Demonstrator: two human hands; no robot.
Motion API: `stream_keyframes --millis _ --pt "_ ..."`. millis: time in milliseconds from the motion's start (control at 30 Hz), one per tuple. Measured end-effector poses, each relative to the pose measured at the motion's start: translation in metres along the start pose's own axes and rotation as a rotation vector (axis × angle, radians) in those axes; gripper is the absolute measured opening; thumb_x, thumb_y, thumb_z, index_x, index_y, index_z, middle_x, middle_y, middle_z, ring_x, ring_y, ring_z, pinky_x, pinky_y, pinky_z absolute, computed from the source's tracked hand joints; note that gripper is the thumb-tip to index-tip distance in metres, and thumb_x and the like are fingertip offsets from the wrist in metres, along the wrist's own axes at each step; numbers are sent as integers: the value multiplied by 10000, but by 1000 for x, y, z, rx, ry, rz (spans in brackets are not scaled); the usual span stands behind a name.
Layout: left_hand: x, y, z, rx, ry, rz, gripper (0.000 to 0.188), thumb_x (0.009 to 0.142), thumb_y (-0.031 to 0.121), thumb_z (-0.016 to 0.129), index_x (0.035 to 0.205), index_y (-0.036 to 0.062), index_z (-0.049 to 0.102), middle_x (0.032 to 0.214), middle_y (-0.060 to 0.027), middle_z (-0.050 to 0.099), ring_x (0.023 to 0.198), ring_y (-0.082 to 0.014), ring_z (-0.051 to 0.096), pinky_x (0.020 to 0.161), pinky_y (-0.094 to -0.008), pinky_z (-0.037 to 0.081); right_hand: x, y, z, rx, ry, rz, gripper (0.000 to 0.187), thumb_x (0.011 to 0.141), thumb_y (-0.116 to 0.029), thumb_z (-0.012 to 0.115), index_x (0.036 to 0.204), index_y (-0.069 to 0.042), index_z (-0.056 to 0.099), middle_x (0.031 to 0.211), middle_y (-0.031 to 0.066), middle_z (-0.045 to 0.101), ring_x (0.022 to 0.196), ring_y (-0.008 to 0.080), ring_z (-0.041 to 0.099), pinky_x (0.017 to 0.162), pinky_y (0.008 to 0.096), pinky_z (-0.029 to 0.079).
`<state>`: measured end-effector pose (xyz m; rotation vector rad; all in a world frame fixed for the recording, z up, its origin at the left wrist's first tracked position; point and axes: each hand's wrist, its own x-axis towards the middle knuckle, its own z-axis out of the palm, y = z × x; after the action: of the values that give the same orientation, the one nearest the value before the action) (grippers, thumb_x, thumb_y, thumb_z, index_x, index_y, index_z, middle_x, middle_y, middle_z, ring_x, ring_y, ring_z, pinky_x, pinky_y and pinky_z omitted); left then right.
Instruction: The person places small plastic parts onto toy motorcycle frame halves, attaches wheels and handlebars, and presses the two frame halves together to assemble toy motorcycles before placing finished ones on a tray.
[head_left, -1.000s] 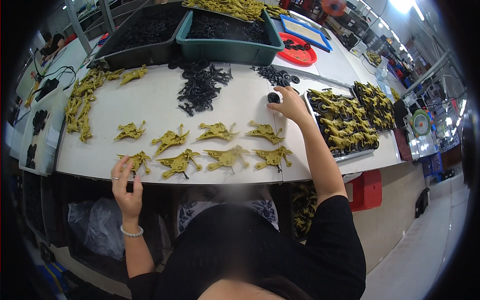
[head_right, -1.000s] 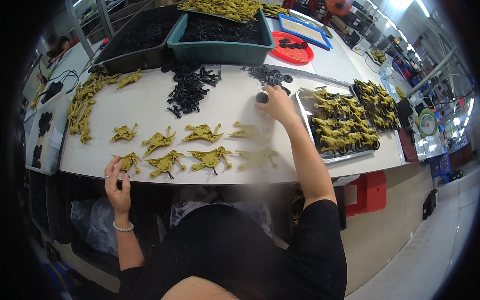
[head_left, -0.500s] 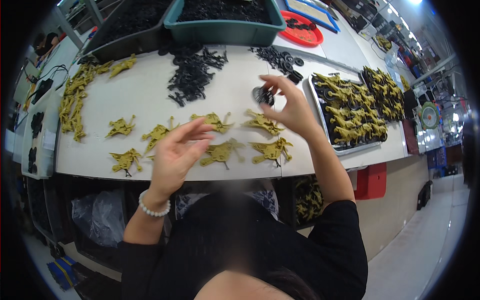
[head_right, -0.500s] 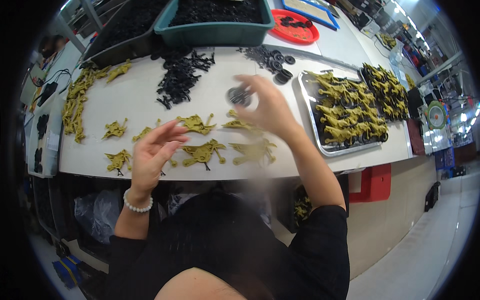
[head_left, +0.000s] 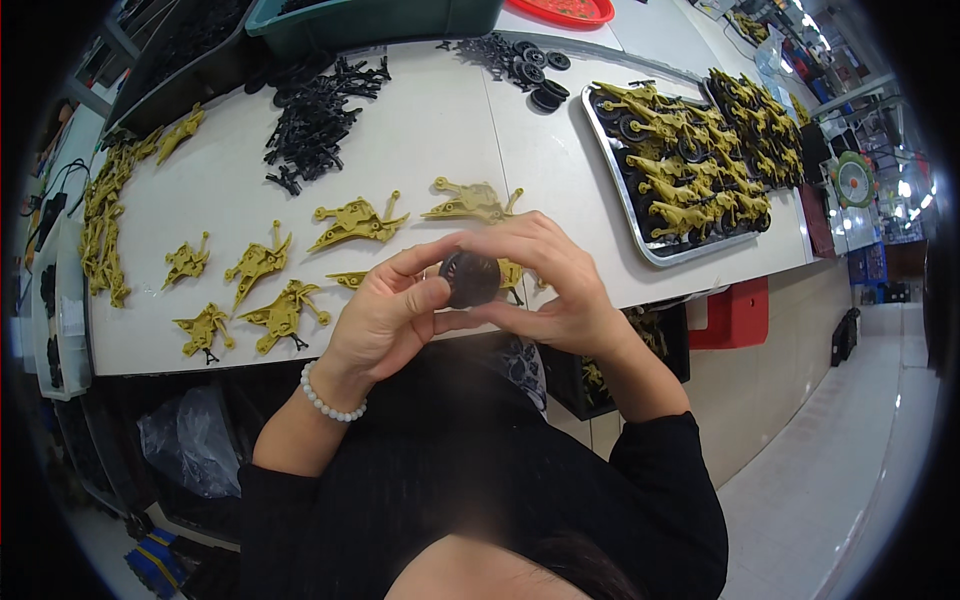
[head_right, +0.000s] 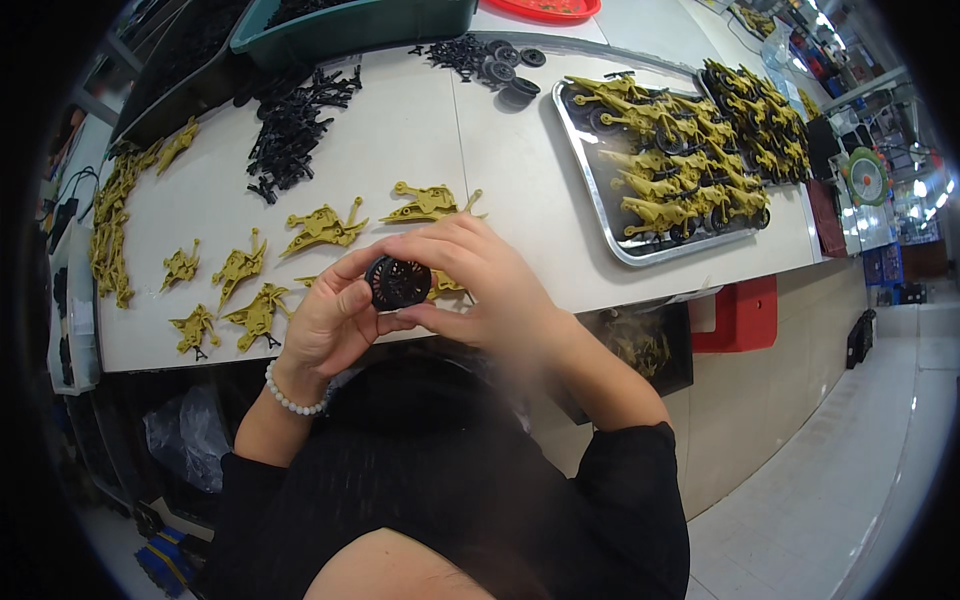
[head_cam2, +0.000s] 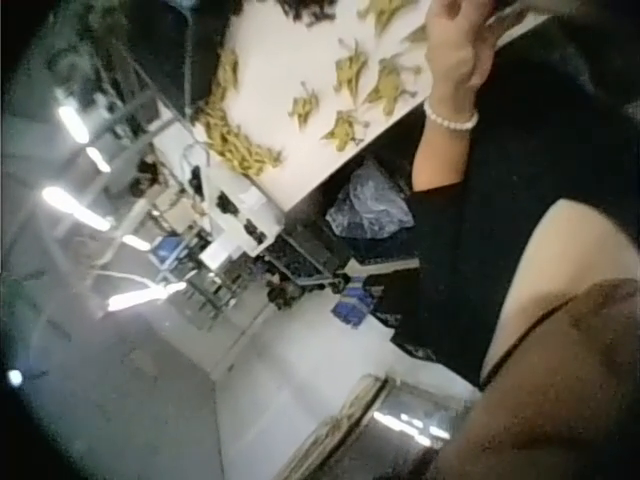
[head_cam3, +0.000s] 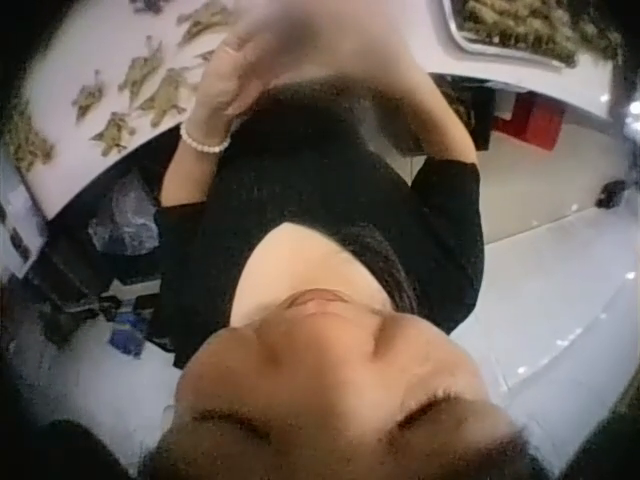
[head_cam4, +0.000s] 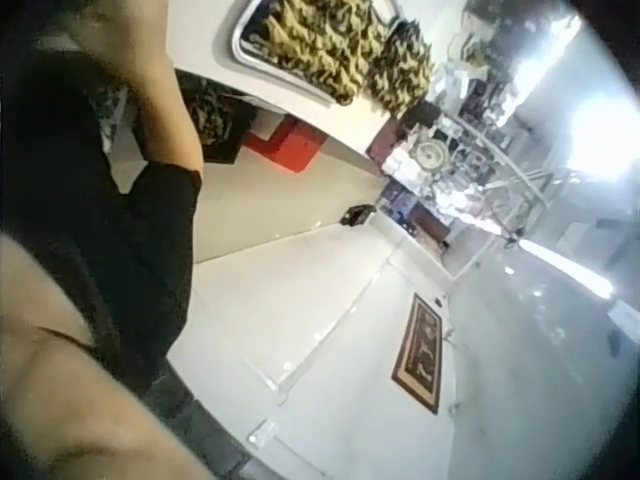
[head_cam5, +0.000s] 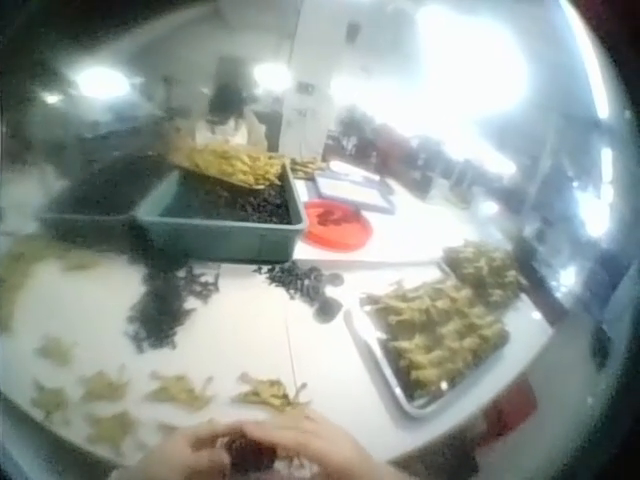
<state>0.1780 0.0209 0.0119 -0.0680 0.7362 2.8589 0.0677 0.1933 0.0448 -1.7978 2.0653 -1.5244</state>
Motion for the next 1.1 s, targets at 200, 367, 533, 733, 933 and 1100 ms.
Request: stream_keyframes --millis 200,367,533,733,933,1100 --pt "-3 -4 -7 221 -77 48 345 906 20 575 1243 -30 521 1143 -184 614 1014 -245 634 872 -389 550 -24 3 -21 -65 87 123 530 610 -18 804 1110 -10 627 1090 133 646 959 268 611 828 344 493" --pt "1 -1 5 85 117 -19 352 951 47 474 1291 -45 470 1093 -175 591 907 -209 626 795 -334 547 -35 1 -30 -132 58 225 493 603 -25 806 1070 -5 650 1080 131 648 959 265 606 813 342 491" --pt "-8 5 9 69 127 32 447 952 75 402 1368 -88 378 1139 -127 509 919 -155 531 716 -257 447 -56 13 -41 -299 30 276 479 603 -19 801 1058 -27 654 1073 101 652 951 262 596 808 345 490" --pt "-10 -12 3 1328 218 447 441 880 -5 579 1311 -39 490 1171 -114 465 875 -131 538 718 -233 455 -67 18 -32 -350 -37 291 470 616 -42 804 1060 -43 650 1069 95 648 961 267 584 825 358 485" --pt "1 -26 -8 1790 30 696 481 760 71 728 1192 -42 550 1025 -159 538 860 -266 568 749 -336 481 -69 20 -24 -364 -73 308 457 614 -50 799 1045 -39 648 1049 100 624 941 277 584 800 357 488" --pt "6 -22 -4 2129 12 665 464 695 94 749 1118 -8 587 1018 -121 575 927 -303 553 803 -397 426 -74 25 -21 -383 -93 324 450 613 -53 799 1038 -31 650 1032 101 614 924 273 583 790 353 490"
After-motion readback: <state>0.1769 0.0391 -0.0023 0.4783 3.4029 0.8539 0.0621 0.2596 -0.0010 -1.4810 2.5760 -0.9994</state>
